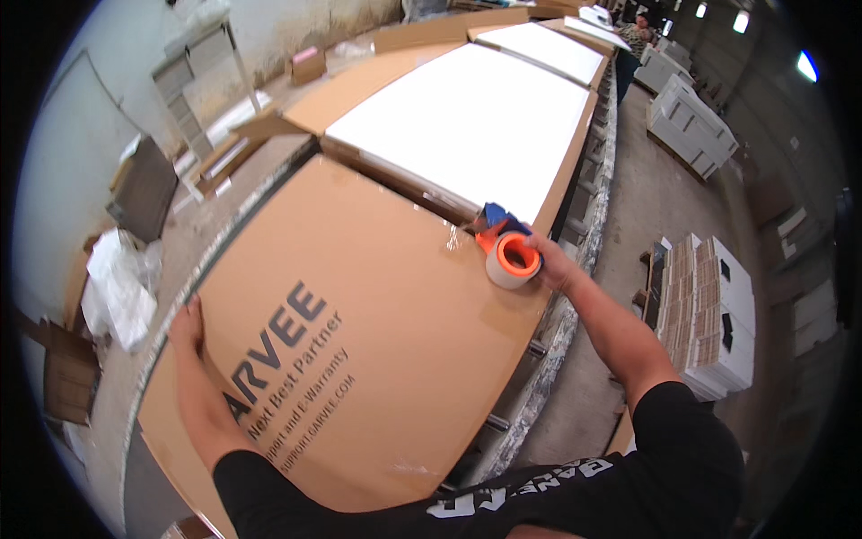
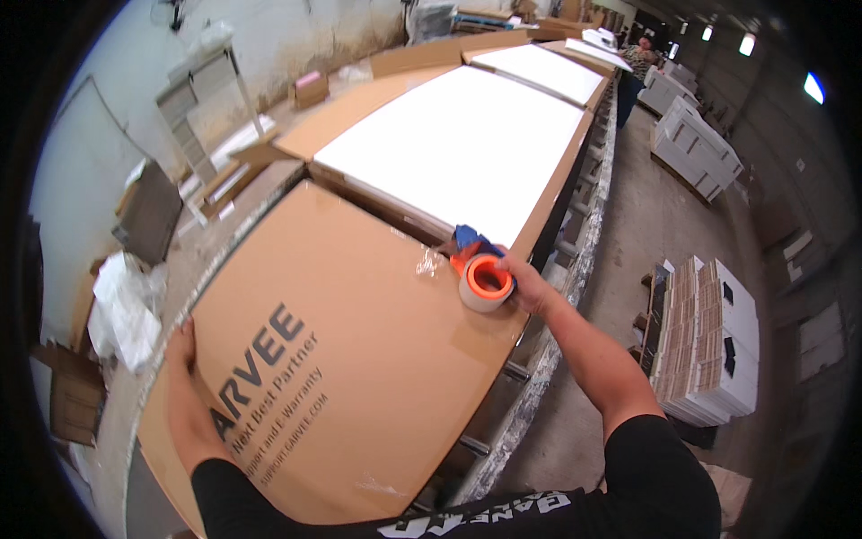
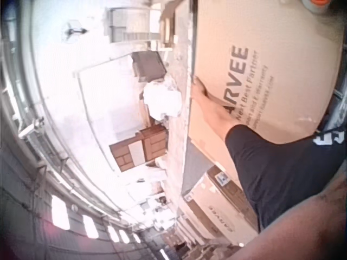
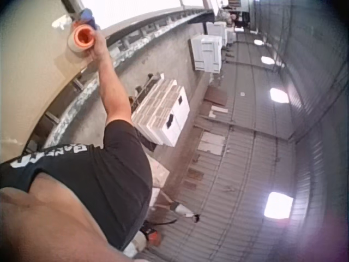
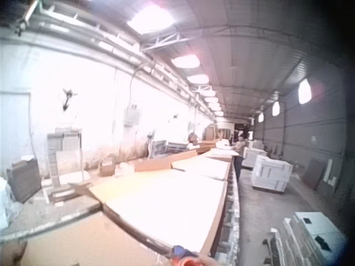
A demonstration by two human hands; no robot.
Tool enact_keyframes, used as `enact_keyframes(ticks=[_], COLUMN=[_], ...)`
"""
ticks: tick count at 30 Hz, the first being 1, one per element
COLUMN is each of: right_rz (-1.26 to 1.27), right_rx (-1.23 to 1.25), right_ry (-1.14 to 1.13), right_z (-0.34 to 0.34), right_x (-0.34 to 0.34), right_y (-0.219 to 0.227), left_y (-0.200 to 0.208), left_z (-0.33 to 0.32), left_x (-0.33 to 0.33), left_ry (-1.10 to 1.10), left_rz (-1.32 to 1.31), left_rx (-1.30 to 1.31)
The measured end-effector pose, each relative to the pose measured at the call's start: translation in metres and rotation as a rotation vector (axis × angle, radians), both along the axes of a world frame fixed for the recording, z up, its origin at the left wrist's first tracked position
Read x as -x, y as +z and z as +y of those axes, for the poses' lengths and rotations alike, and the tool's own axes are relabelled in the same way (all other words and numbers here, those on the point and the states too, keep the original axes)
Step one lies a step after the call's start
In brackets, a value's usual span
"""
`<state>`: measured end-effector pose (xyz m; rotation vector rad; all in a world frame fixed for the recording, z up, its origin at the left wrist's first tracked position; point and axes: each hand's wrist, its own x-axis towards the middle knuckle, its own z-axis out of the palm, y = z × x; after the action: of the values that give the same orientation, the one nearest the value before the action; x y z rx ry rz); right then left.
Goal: The person tapes large flat boxes on a conveyor belt using a tape dispenser, moving along the line to secure multiple packages.
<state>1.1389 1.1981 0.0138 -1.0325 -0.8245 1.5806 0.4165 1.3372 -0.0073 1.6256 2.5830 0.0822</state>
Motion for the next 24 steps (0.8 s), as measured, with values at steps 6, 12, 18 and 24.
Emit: enact_keyframes(ticks=[6,12,18,24], right_rz=[-0.002,0.119,0.111,0.039], right_rx=[-0.031,-0.069,-0.146,-0.206], right_ry=[0.011,0.068,0.061,-0.014], right_z=[-0.046,-0.145,-0.209,-0.27], right_x=[0.008,-0.046,-0.09,-0.078], right_y=[0.014,0.009,-0.03,0.017], left_y=[0.0,0.015,0.011,0.006], left_z=[-0.088,-0.16,-0.2,-0.245], left_x=[-0.003,-0.058,-0.1,-0.144], left_ry=[0.075,0.081,-0.008,-0.004], left_rz=[0.035,0.053,0.032,0.044], left_rx=[-0.009,-0.023,0.007,-0.176])
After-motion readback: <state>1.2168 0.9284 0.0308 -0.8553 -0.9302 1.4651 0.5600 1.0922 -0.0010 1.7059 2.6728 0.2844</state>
